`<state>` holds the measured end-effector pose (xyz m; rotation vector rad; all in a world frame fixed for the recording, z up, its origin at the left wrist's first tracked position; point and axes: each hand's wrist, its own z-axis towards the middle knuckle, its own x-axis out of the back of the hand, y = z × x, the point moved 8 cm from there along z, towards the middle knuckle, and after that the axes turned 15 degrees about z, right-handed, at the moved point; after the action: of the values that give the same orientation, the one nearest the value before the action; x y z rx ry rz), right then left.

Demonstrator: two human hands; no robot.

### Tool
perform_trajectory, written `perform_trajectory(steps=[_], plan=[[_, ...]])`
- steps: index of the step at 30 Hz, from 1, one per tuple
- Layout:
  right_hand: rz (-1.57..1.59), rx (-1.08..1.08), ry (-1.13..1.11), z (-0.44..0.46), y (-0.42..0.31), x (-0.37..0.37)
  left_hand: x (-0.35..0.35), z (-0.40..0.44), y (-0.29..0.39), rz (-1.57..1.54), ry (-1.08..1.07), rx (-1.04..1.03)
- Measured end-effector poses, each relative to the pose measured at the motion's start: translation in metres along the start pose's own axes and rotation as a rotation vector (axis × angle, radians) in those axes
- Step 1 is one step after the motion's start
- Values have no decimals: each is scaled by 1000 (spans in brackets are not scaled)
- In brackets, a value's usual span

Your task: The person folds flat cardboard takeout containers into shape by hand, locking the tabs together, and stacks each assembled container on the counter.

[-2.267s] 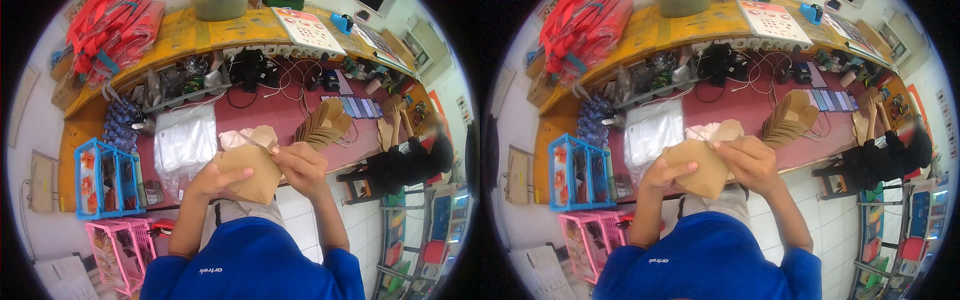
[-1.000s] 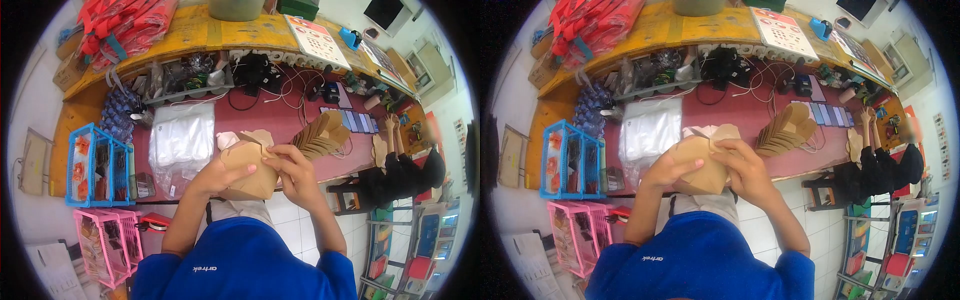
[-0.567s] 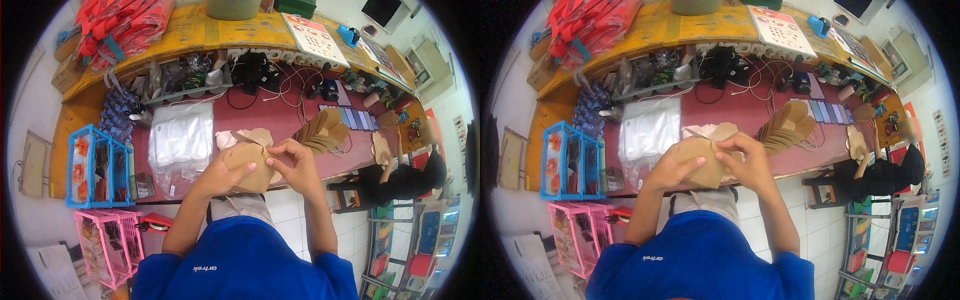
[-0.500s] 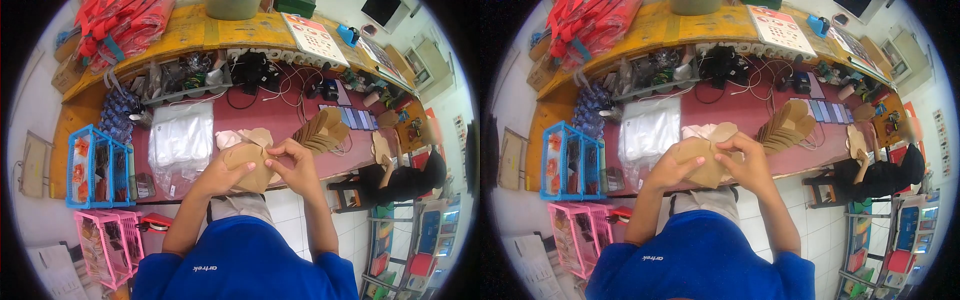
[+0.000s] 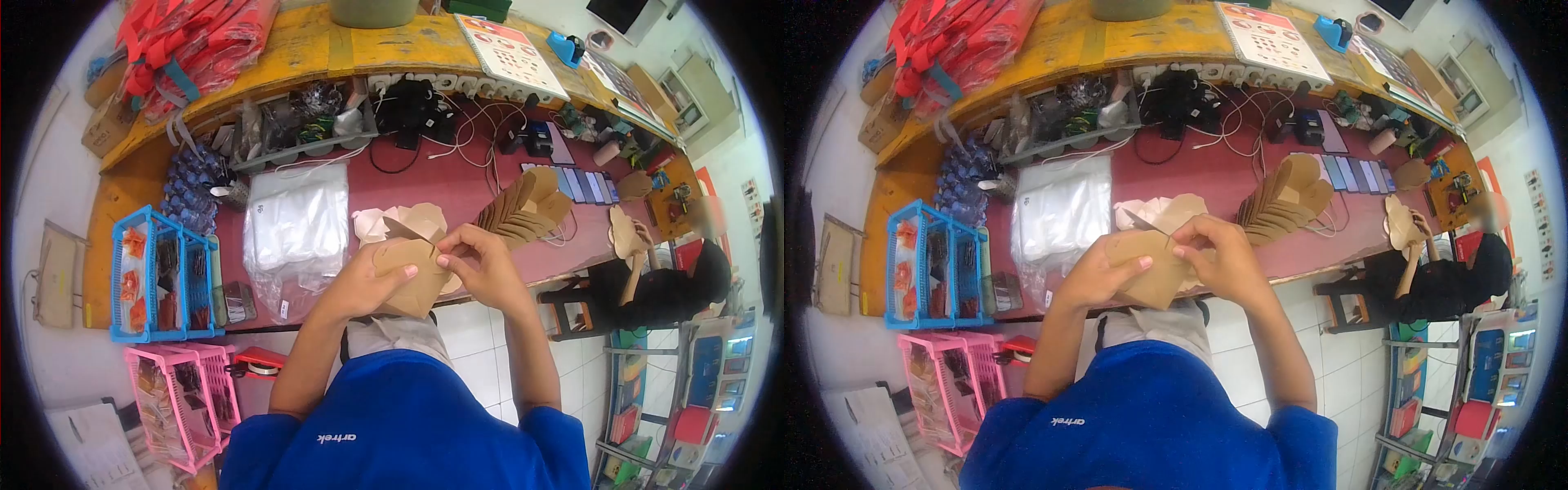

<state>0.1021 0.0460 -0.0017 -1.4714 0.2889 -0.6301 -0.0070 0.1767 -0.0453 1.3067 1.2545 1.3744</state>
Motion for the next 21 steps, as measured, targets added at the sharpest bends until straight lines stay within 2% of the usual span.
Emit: perform_trajectory(steps=[10,13,15,16,18,19,21], plan=[[2,-43,12,-2,8,-4,-2,6,0,39,15,15],[98,51,102,-2,17,-3,3,4,1,44,20,12],[346,-102,106,-2,33,-3,5,4,2,42,27,8],[351,-103,110,-3,36,-5,4,4,3,45,25,8],[287,68,139,-3,23,-6,3,5,3,53,20,4],[291,72,143,-4,18,-8,4,5,3,75,49,-15],[-173,275,193,-12,-11,-14,6,5,4,101,71,-28]])
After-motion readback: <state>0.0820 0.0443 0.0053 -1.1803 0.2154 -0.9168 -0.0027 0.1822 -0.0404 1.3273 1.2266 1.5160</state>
